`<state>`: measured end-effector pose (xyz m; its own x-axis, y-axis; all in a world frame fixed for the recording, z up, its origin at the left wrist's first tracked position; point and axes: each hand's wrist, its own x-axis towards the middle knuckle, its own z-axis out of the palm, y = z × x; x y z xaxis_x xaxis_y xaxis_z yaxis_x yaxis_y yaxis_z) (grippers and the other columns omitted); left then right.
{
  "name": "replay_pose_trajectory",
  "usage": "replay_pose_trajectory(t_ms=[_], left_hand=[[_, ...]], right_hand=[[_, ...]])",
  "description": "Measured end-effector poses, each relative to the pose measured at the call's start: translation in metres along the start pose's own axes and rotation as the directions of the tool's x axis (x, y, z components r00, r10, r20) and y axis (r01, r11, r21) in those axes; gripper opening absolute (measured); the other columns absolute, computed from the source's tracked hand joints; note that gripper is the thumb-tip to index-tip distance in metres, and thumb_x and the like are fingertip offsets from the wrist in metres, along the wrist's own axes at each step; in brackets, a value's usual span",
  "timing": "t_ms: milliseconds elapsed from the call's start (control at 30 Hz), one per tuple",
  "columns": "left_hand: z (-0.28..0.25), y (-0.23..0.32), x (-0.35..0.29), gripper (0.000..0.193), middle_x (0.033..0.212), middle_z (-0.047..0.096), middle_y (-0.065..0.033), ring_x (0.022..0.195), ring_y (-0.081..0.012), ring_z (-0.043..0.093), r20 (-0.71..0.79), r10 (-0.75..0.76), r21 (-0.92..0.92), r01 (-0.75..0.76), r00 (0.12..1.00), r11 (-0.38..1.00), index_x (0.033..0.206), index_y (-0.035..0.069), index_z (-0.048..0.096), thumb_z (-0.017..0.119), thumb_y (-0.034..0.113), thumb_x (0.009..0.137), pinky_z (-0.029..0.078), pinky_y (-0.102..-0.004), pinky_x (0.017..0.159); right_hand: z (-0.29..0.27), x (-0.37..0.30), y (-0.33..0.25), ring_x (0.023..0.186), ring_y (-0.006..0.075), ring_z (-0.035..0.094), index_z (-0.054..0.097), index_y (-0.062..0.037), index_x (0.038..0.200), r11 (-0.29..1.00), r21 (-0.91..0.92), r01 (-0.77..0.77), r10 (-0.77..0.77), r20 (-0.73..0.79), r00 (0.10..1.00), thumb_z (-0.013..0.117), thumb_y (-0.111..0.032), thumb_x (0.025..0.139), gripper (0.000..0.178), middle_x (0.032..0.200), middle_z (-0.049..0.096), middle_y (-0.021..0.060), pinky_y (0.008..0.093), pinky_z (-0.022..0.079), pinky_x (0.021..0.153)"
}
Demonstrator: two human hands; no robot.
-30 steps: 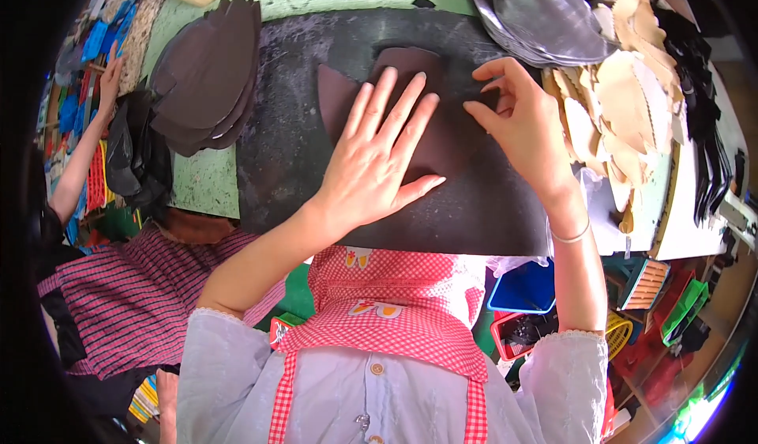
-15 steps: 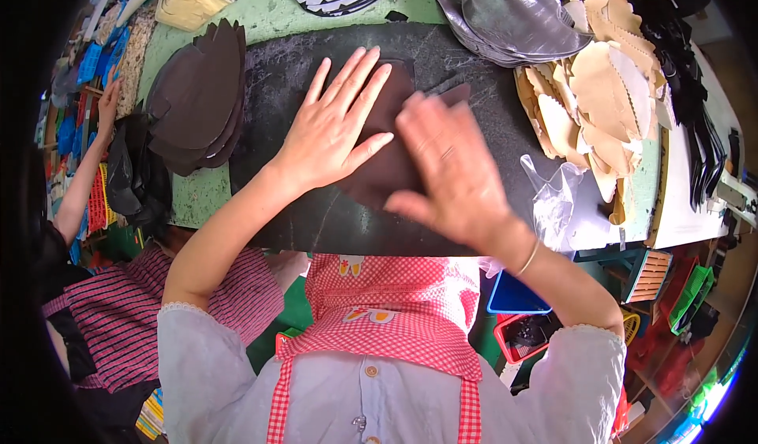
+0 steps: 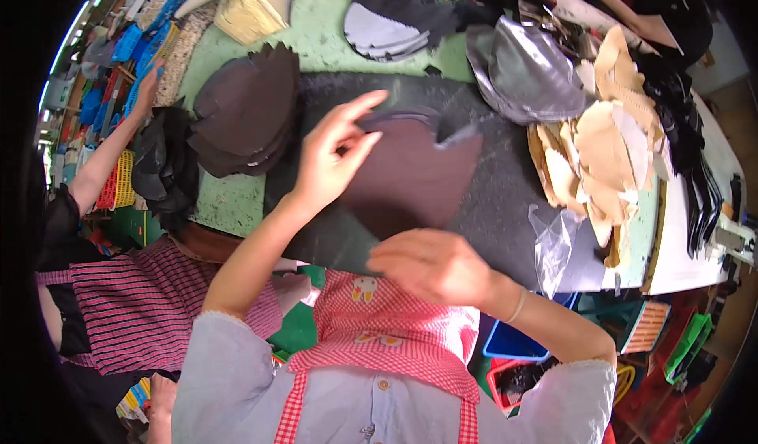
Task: Aligning, layering, and stacking various pre-cut material components for shoe uppers on a workbench.
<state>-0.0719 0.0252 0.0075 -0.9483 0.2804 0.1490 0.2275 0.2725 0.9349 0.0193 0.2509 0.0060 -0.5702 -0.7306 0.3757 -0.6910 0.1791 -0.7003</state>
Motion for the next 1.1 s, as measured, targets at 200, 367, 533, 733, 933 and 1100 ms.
replay_pose_trajectory(t_ms=[200,367,533,733,933,1100], left_hand=[[-0.187,-0.022,-0.015,0.046,0.132,0.062,-0.0112,0.113,-0.0180,0.060,-0.549,0.183,0.318,0.001,0.816,0.948,0.133,0.005,0.059,0.072,0.006,0.090,0.051,-0.0293,0.093],[-0.146,-0.009,0.044,0.051,0.134,0.058,-0.0173,0.125,-0.0333,0.055,-0.291,0.360,0.715,-0.050,0.886,0.698,0.131,0.005,0.060,0.076,0.017,0.085,0.041,-0.0409,0.108],[-0.045,-0.043,0.146,0.077,0.154,0.033,-0.0257,0.140,-0.0402,0.040,-0.066,0.419,0.670,-0.271,0.906,0.691,0.145,0.009,0.045,0.078,0.018,0.076,0.038,-0.0442,0.113],[-0.016,-0.093,0.184,0.021,0.090,0.075,-0.0084,0.083,-0.0272,0.073,0.034,0.255,0.796,-0.181,0.966,0.577,0.103,0.020,0.077,0.066,0.021,0.086,0.057,-0.0437,0.071],[-0.020,-0.071,0.164,0.036,0.100,0.073,-0.0083,0.090,-0.0264,0.072,0.187,0.092,0.846,-0.208,0.978,0.491,0.108,0.020,0.075,0.073,0.019,0.072,0.058,-0.0414,0.081],[-0.023,-0.078,0.155,0.049,0.137,0.059,-0.0169,0.122,-0.0288,0.060,0.186,0.270,0.792,-0.307,0.945,0.529,0.125,0.021,0.068,0.072,0.022,0.077,0.055,-0.0428,0.091]], right_hand=[[-0.101,0.019,0.047,0.104,0.0319,0.058,0.065,-0.0056,0.114,0.703,-0.575,-0.419,0.157,-0.448,0.880,0.069,-0.001,0.081,0.033,0.112,0.063,0.0122,0.0418,0.046,0.095],[-0.129,0.015,0.106,0.099,0.0307,0.059,0.066,-0.0060,0.110,0.582,-0.686,-0.436,0.156,-0.432,0.888,0.073,-0.007,0.081,0.030,0.108,0.064,0.0097,0.0413,0.045,0.091],[-0.122,0.016,0.108,0.088,0.0248,0.065,0.068,-0.0022,0.100,0.798,-0.184,-0.573,0.425,-0.502,0.753,0.073,-0.001,0.083,0.018,0.103,0.065,0.0097,0.0340,0.053,0.078],[-0.118,0.010,0.111,0.083,0.0168,0.064,0.070,0.0020,0.095,0.806,-0.152,-0.572,0.407,-0.559,0.723,0.068,0.005,0.087,0.009,0.097,0.066,0.0091,0.0277,0.052,0.077],[-0.118,0.010,0.117,0.076,0.0158,0.059,0.067,0.0015,0.091,0.777,-0.196,-0.598,0.402,-0.576,0.712,0.070,0.004,0.085,0.008,0.092,0.063,0.0071,0.0266,0.047,0.070],[-0.120,0.002,0.129,0.075,0.0170,0.058,0.066,0.0010,0.091,0.826,-0.247,-0.507,0.294,-0.579,0.761,0.070,0.005,0.083,0.010,0.089,0.061,0.0069,0.0272,0.047,0.070]])
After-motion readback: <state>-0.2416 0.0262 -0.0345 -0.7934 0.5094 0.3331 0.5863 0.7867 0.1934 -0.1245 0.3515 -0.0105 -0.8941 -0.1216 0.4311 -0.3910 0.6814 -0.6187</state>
